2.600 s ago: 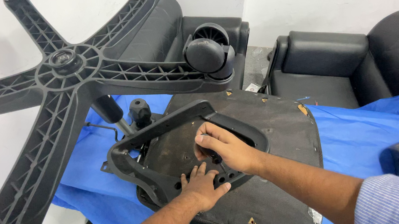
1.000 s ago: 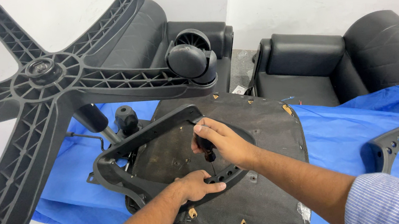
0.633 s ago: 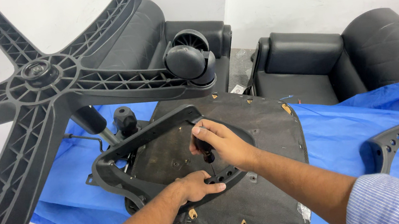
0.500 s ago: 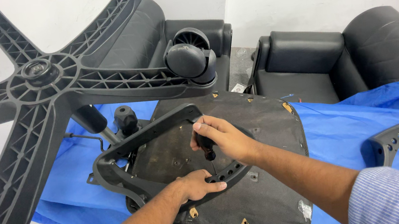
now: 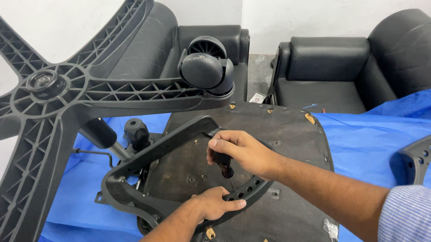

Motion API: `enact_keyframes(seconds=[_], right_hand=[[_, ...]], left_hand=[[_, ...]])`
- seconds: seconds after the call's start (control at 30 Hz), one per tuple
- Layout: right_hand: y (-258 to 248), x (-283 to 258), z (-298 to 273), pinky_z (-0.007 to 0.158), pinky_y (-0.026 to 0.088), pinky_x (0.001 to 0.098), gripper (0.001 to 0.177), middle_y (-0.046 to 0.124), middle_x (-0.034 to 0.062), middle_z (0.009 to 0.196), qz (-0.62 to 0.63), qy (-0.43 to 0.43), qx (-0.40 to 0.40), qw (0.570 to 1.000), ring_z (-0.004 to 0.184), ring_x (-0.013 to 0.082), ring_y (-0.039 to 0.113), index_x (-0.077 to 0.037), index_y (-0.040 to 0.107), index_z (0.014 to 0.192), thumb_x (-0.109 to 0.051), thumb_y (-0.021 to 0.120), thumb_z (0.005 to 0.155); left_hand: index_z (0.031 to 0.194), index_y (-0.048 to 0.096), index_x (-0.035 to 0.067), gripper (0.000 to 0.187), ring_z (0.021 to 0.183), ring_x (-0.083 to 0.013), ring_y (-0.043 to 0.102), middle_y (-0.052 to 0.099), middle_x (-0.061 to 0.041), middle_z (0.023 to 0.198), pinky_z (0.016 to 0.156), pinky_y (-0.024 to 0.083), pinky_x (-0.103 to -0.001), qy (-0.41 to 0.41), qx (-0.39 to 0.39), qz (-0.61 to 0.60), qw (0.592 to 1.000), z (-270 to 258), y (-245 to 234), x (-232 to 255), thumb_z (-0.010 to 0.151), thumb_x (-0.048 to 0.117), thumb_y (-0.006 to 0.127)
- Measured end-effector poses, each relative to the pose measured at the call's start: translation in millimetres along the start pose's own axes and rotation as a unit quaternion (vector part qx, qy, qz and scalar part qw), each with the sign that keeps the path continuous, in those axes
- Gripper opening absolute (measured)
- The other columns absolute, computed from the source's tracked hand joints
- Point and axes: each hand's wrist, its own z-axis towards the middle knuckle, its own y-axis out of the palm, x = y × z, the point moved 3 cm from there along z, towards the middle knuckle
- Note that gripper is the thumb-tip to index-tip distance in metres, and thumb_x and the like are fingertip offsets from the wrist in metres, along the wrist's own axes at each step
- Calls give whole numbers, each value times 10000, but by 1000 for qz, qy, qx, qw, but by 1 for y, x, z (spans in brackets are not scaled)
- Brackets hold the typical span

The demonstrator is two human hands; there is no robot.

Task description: The person uses a screwdriver to fasten a black plastic frame onto a chair seat base. They hold the frame in place with one hand while turning the screwdriver with the other to secure the component.

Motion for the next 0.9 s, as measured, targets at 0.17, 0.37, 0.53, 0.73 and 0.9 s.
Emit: enact_keyframes(seconds=[0.17, 0.37, 0.53, 0.73, 0.9], right_hand=[[1, -4, 0, 895, 527, 332, 359, 736, 63, 918, -3, -22, -12, 1000, 923, 154, 678, -16, 713, 941, -299, 497, 988], [6, 0, 1, 902, 536, 360, 347, 687, 81, 889, 36, 0, -4, 999, 901, 184, 671, -25, 663, 949, -292, 447, 1006], [7, -2, 4, 891, 546, 365, 334, 670, 79, 873, 19, 2, -22, 1000, 879, 187, 664, -31, 652, 950, -270, 423, 997], [1, 2, 2, 881, 550, 357, 353, 674, 89, 875, 55, -7, -8, 998, 872, 186, 665, -10, 658, 954, -282, 439, 1000], [-5, 5, 1, 873, 542, 352, 351, 682, 99, 880, 58, -3, -4, 998, 873, 192, 674, -8, 661, 963, -282, 443, 996]], left_hand=[[1503, 454, 76, 885, 1392, -275, 522, 607, -170, 1411, 1185, 352, -465, -16, -21, -7, 1000, -1, 1, 2, 845, 627, 674], [1516, 435, 78, 877, 1408, -289, 495, 601, -172, 1418, 1214, 303, -491, -5, -13, 5, 1000, -6, 1, 3, 871, 629, 657], [1479, 488, 99, 819, 1383, -270, 520, 640, -152, 1379, 1207, 318, -498, -13, -16, -12, 1000, -8, 2, 5, 864, 616, 645], [1435, 522, 81, 792, 1343, -274, 552, 652, -128, 1331, 1182, 311, -484, -5, 2, 15, 1000, -2, 3, 5, 873, 618, 678], [1391, 563, 48, 805, 1256, -264, 652, 698, -150, 1282, 1107, 461, -436, -2, -10, -14, 1000, 5, 3, 3, 829, 610, 692]])
